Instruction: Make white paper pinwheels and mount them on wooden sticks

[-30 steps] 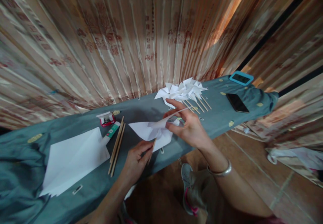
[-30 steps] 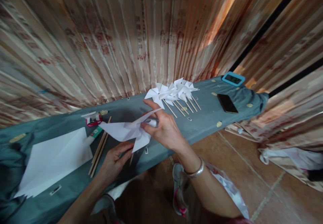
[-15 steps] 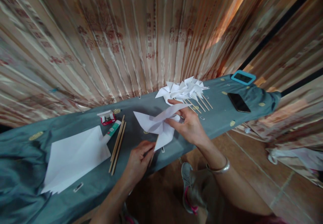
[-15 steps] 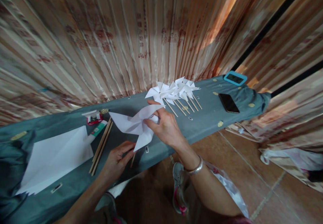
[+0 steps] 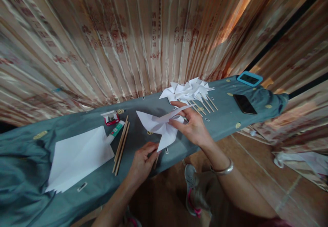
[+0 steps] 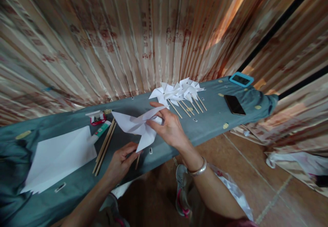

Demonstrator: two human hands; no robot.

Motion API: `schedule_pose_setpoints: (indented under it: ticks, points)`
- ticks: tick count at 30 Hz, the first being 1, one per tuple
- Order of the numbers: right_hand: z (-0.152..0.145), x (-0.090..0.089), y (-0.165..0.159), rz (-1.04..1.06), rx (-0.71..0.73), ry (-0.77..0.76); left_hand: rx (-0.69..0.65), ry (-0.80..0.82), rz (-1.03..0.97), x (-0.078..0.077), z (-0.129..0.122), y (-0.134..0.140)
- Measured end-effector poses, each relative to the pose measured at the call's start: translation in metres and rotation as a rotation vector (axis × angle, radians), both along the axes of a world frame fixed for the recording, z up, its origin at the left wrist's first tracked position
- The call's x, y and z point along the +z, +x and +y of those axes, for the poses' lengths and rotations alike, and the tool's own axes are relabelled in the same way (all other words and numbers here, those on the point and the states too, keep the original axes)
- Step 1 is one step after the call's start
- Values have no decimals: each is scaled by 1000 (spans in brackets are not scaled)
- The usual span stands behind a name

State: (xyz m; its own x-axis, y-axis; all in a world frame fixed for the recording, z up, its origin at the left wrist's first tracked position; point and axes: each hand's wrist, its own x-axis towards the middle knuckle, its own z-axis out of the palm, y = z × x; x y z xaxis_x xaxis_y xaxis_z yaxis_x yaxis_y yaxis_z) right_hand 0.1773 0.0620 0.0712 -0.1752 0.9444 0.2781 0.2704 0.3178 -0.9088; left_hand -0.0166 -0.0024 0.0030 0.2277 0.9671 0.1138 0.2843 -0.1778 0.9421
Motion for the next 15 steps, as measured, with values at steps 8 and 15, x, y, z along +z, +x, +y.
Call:
schedule_pose_setpoints:
  ticks: [8, 15]
  points:
    - [4, -4, 4, 32, -15, 17, -18, -20, 2, 1, 0, 0]
    - [3, -1, 5, -10, -52, 30, -26, -7, 1, 0, 2, 0]
